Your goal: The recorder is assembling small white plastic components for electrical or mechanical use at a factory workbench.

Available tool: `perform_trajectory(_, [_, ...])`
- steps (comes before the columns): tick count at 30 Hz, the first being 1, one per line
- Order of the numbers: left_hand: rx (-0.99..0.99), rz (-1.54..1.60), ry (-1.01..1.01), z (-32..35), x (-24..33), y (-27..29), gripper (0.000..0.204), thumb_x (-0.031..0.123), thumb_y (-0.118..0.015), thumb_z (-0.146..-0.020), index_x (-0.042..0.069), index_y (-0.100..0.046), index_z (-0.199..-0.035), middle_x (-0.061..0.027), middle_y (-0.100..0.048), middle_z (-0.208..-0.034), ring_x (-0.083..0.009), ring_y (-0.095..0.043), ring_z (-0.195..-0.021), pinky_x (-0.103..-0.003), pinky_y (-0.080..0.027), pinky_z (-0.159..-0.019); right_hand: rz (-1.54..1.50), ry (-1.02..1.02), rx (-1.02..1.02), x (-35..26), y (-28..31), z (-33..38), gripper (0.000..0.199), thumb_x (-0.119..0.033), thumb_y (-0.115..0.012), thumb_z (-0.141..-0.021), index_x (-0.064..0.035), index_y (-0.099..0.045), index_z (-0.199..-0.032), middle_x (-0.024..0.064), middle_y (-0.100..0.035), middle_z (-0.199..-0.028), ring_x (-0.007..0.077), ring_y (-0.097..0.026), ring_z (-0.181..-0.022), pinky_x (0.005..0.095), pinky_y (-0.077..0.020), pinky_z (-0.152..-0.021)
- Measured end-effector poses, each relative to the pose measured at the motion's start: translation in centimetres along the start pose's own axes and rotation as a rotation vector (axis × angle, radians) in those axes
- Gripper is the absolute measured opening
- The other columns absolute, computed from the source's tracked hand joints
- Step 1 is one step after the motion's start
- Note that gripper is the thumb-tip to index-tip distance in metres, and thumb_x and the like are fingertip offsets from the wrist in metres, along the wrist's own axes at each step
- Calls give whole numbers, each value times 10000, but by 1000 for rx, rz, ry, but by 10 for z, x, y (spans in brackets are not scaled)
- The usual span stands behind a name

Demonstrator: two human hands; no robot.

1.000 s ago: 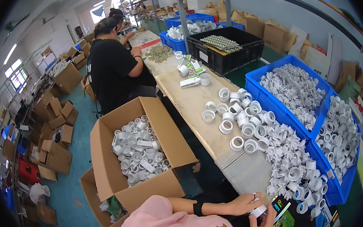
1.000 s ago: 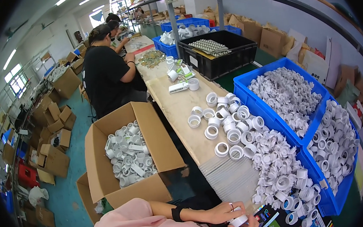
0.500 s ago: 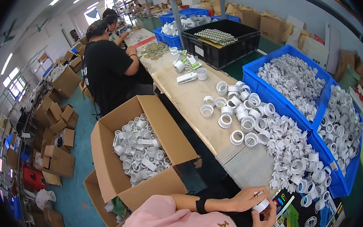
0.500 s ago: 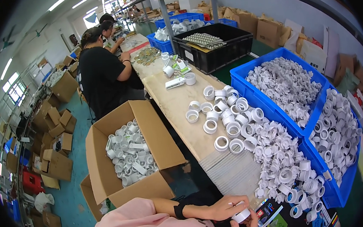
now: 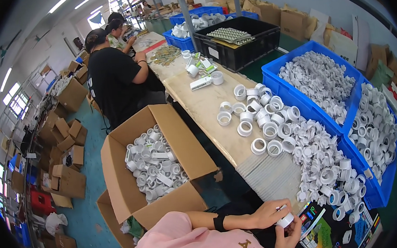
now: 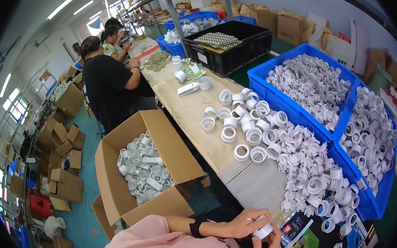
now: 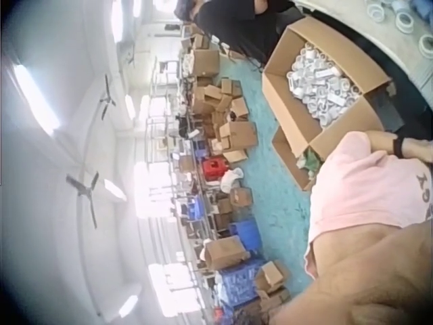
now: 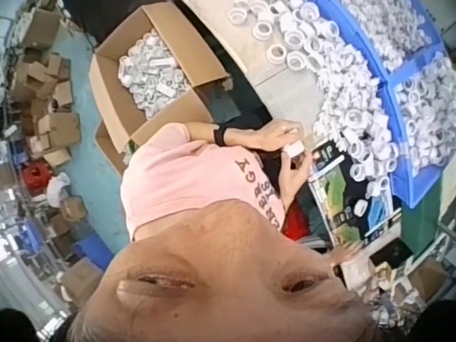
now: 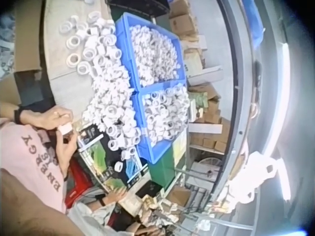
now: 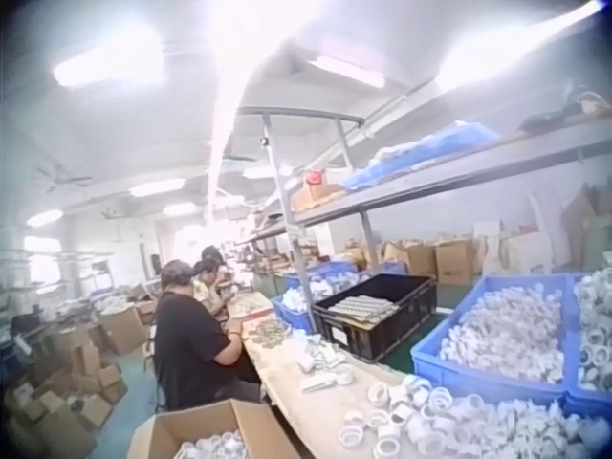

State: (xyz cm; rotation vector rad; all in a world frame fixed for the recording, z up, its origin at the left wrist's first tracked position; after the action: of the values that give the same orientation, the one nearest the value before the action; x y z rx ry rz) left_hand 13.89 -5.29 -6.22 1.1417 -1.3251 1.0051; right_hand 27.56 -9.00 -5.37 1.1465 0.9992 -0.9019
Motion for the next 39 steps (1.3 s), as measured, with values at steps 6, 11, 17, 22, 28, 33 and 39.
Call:
perform_trajectory(6, [68, -165, -144, -3, 4, 7, 214, 245, -468, -899, 38, -523, -898, -121, -567, -759, -241, -552, -667, -317, -422, -592, -125, 6, -1, 3, -4, -3, 419, -34, -584, -848, 49, -413, -1222, 140, -575, -1023, 182, -567, -888, 285, -459, -789])
perform_trajectory(11, [22, -157, -129, -5, 8, 11, 210, 240, -472, -896, 37, -525, -904, -124, -567, -767, -254, -560, -669, -327, -420, -585, -399, -105, -76, 2, -5, -3, 389, -40, -523, -881, 51, -406, -1241, 159, -574, -1039, 191, -551, -934, 291, -444, -808])
perform_trajectory(17, [67, -194, -176, 2, 10, 7, 171, 201, -491, -885, 33, -524, -904, -130, -566, -764, -269, -561, -665, -336, -423, -586, -83, 76, -58, 20, -2, -2, 365, -37, -503, -882, 62, -432, -1226, 163, -572, -1064, 205, -547, -948, 305, -433, -830])
perform_trajectory(22, [41, -197, -188, 4, 9, 2, 160, 188, -499, -884, 32, -525, -899, -130, -564, -759, -271, -559, -659, -336, -426, -589, -145, -48, -40, 10, 0, 6, 378, -38, -500, -883, 59, -420, -1239, 162, -566, -1090, 211, -544, -966, 299, -426, -846])
perform_trajectory(28, [-6, 36, 72, 0, 3, 9, 213, 209, -454, -921, 24, -551, -882, -32, -545, -735, -92, -495, -697, -260, -425, -632, -279, 67, 48, 5, -9, -5, 349, -30, -565, -806, 67, -470, -1127, 129, -608, -966, 155, -584, -855, 274, -465, -749])
perform_trajectory(33, [10, 59, 45, -10, 5, 19, 417, 325, -312, -938, -7, -561, -901, -34, -563, -732, -96, -501, -664, -239, -390, -612, -196, 119, 29, -10, -10, -16, 321, -62, -636, -787, 41, -502, -1060, 88, -619, -842, 88, -540, -704, 232, -449, -639])
perform_trajectory(39, [-13, 61, 54, -7, 9, 12, 483, 387, -286, -933, -9, -562, -917, -36, -567, -743, -83, -497, -658, -223, -374, -592, -235, 147, 47, -4, -9, -7, 361, -120, -655, -800, 31, -492, -1084, 91, -598, -837, 123, -561, -715, 253, -461, -656])
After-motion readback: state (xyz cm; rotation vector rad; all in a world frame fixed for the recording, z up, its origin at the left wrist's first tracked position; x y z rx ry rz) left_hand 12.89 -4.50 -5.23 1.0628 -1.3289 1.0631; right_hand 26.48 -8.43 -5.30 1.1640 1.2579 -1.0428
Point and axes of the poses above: each hand's wrist, its own z-axis away from the middle knuckle, its own y-axis out of the back of the hand, x = y × z, the point moved 4 cm from there along -z, towards the middle knuckle
